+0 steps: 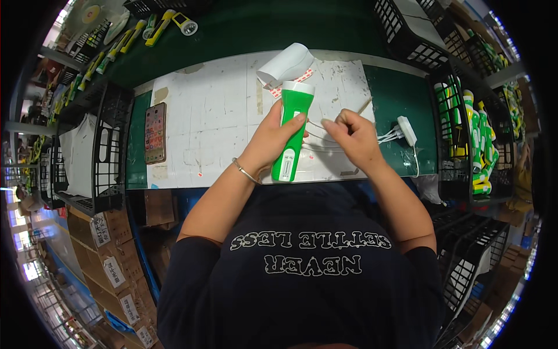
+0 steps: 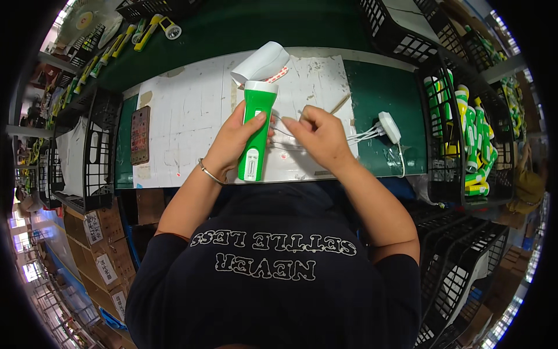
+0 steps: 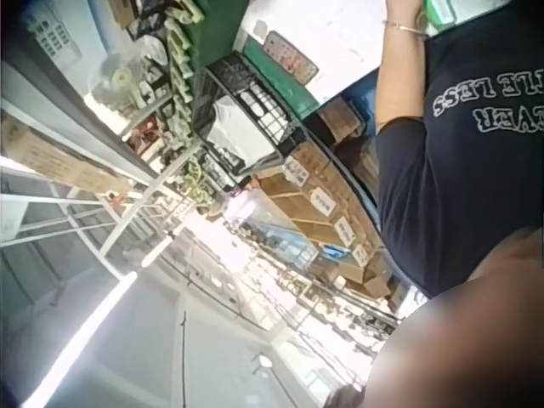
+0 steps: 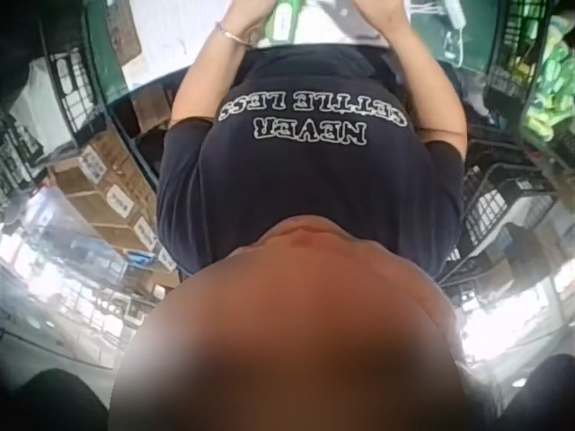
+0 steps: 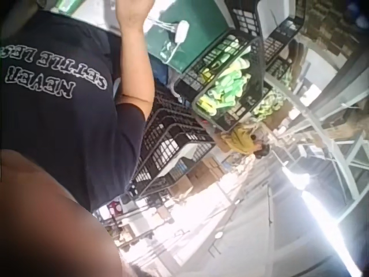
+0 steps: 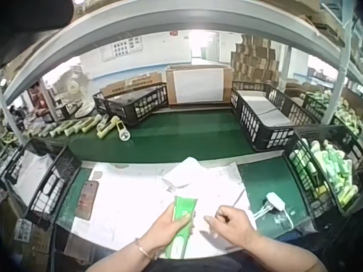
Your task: Assembling and inspecting plastic flashlights on a production line.
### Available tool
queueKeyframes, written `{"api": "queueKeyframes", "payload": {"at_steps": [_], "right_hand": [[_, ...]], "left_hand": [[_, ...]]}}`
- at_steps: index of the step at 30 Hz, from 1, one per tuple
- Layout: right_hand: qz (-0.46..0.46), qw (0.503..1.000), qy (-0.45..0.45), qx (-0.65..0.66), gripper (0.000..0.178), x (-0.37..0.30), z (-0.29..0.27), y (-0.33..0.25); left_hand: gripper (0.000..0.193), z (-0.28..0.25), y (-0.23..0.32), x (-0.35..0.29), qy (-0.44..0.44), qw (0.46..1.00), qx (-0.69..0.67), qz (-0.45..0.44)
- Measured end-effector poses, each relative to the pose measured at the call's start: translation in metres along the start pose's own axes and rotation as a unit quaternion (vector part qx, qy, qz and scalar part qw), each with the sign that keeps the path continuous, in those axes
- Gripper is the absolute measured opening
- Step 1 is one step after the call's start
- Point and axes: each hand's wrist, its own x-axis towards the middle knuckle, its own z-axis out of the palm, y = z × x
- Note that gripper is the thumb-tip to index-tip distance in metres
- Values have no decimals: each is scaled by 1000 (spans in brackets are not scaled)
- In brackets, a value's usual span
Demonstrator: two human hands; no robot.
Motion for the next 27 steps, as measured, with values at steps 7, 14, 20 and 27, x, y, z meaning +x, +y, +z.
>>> {"api": "queueKeyframes", "payload": {"at_steps": [7,14,20,27], "right_hand": [[35,975,-197,-101,55,49,-28,-38],[55,978,-202,18,69,61,-51,-19],[67,964,-239,93,69,71,-29,-14],[-55,933,-69,-349,30,75,30,36]], "left_hand": [[61,-11,17,6,-64,893,394,208],[33,-56,65,1,-99,772,623,83],[40,-56,63,4,-169,839,516,42],[53,-71,23,18,2,921,390,-12]]}}
